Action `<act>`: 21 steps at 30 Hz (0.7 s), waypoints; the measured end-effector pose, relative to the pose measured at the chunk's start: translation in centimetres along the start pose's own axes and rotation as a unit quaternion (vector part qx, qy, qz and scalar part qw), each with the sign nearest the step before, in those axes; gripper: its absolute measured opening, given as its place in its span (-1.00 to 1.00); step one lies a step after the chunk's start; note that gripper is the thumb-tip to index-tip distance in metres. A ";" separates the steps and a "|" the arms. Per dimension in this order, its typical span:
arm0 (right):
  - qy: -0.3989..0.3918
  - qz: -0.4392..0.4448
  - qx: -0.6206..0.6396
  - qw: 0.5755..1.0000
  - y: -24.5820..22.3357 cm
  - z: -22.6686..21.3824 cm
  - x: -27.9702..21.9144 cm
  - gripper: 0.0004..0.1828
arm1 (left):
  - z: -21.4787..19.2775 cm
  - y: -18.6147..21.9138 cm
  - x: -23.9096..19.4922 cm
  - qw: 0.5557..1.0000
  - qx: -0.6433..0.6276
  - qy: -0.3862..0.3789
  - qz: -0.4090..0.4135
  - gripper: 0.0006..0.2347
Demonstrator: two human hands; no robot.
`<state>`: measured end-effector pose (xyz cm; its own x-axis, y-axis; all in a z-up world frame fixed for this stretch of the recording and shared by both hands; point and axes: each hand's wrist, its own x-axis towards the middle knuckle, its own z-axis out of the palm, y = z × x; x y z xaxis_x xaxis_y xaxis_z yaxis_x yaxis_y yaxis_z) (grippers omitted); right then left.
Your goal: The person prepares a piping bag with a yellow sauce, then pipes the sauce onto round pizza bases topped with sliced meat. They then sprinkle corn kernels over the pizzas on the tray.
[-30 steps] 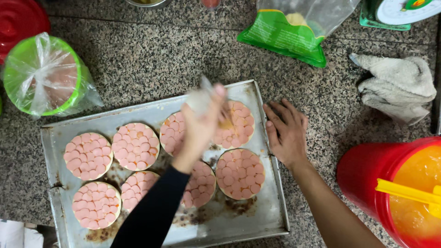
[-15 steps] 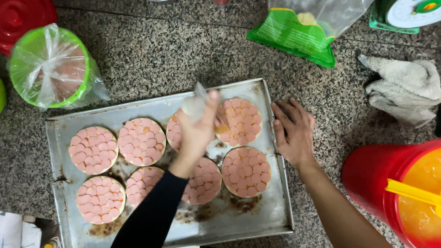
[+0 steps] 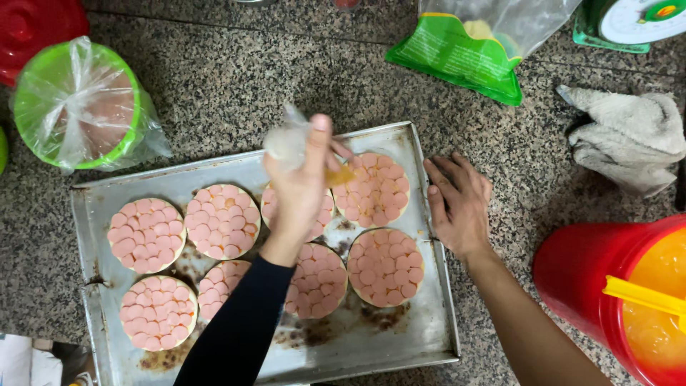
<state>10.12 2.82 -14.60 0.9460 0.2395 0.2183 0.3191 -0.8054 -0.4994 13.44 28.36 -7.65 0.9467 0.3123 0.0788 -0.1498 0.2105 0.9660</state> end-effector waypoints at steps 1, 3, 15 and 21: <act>-0.001 0.001 0.001 1.000 0.0 0.0 0.0 -0.56 | 0.6 -0.1 -0.2 1.000 -0.002 -0.014 -0.014 -0.74; 0.000 0.000 -0.002 1.000 0.0 0.0 0.1 -0.57 | 2.2 -0.6 -0.6 0.998 -0.009 -0.043 -0.043 -0.84; 0.003 0.004 0.008 1.000 0.0 -0.1 0.1 -0.56 | 3.1 -4.0 4.2 0.997 0.047 -0.020 -0.050 -0.70; 0.000 0.005 0.012 1.000 -0.1 -0.2 0.3 -0.56 | 3.2 -4.3 4.5 0.998 0.044 -0.031 -0.040 -0.72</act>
<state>10.37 2.84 -14.32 0.9495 0.2312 0.2120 0.3100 -0.7951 -0.5212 19.20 25.90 -10.63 0.9710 0.2386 0.0124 -0.0493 0.1493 0.9876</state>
